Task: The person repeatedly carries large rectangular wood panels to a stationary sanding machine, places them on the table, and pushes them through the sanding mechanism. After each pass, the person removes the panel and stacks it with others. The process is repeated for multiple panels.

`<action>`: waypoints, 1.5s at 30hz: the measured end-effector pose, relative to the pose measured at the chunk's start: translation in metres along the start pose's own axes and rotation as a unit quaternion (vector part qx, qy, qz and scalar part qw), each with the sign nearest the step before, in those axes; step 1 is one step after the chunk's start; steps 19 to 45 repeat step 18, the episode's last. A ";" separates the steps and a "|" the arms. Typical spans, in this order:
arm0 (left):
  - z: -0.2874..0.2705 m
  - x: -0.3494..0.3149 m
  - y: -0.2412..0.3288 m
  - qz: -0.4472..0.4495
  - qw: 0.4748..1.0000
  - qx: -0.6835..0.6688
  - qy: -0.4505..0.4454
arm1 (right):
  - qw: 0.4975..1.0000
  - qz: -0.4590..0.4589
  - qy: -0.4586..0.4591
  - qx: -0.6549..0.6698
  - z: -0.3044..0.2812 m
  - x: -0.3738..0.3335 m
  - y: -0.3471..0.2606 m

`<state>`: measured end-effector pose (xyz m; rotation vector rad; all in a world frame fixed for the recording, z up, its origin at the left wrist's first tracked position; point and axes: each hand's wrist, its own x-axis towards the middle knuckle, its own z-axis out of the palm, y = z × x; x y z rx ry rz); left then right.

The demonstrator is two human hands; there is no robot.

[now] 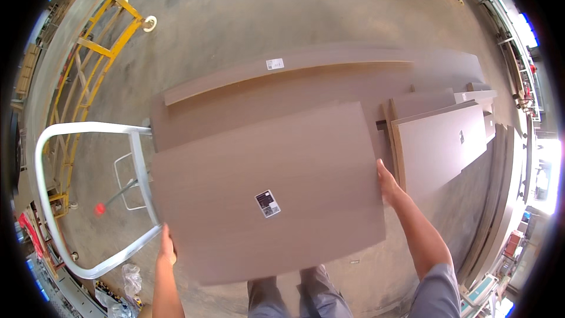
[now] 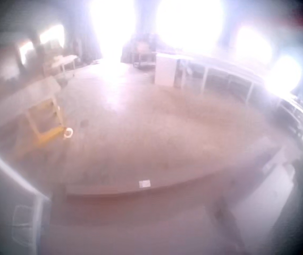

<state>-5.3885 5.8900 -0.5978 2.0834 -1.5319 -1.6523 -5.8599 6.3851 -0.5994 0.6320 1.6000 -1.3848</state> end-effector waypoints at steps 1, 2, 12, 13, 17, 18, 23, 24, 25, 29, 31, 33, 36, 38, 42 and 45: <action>-0.017 -0.003 0.009 0.058 0.978 0.196 0.048 | 0.974 -0.092 0.129 -0.159 -0.012 -0.011 -0.002; -0.032 -0.009 0.012 0.103 0.908 0.393 0.099 | 0.909 -0.182 0.227 -0.298 -0.028 -0.028 0.003; 0.032 -0.049 -0.028 0.222 0.925 0.295 0.088 | 0.866 -0.195 0.225 -0.401 -0.017 -0.045 0.092; 0.034 -0.051 -0.025 0.190 0.927 0.312 0.080 | 0.863 -0.200 0.221 -0.409 -0.013 -0.045 0.091; 0.032 -0.068 -0.010 0.198 0.939 0.264 0.095 | 0.819 -0.204 0.269 -0.463 0.013 -0.074 0.071; 0.031 -0.070 -0.004 0.173 0.941 0.279 0.084 | 0.823 -0.180 0.277 -0.463 0.023 -0.081 0.064; 0.031 -0.070 -0.004 0.173 0.941 0.279 0.084 | 0.823 -0.180 0.277 -0.463 0.023 -0.081 0.064; 0.031 -0.070 -0.004 0.173 0.941 0.279 0.084 | 0.823 -0.180 0.277 -0.463 0.023 -0.081 0.064; 0.031 -0.070 -0.004 0.173 0.941 0.279 0.084 | 0.823 -0.180 0.277 -0.463 0.023 -0.081 0.064; 0.031 -0.070 -0.004 0.173 0.941 0.279 0.084 | 0.823 -0.180 0.277 -0.463 0.023 -0.081 0.064; 0.031 -0.070 -0.004 0.173 0.941 0.279 0.084 | 0.823 -0.180 0.277 -0.463 0.023 -0.081 0.064; 0.031 -0.070 -0.004 0.173 0.941 0.279 0.084 | 0.823 -0.180 0.277 -0.463 0.023 -0.081 0.064; 0.031 -0.070 -0.004 0.173 0.941 0.279 0.084 | 0.823 -0.180 0.277 -0.463 0.023 -0.081 0.064; 0.031 -0.070 -0.004 0.173 0.941 0.279 0.084 | 0.823 -0.180 0.277 -0.463 0.023 -0.081 0.064; 0.031 -0.070 -0.004 0.173 0.941 0.279 0.084 | 0.823 -0.180 0.277 -0.463 0.023 -0.081 0.064; 0.031 -0.070 -0.004 0.173 0.941 0.279 0.084 | 0.823 -0.180 0.277 -0.463 0.023 -0.081 0.064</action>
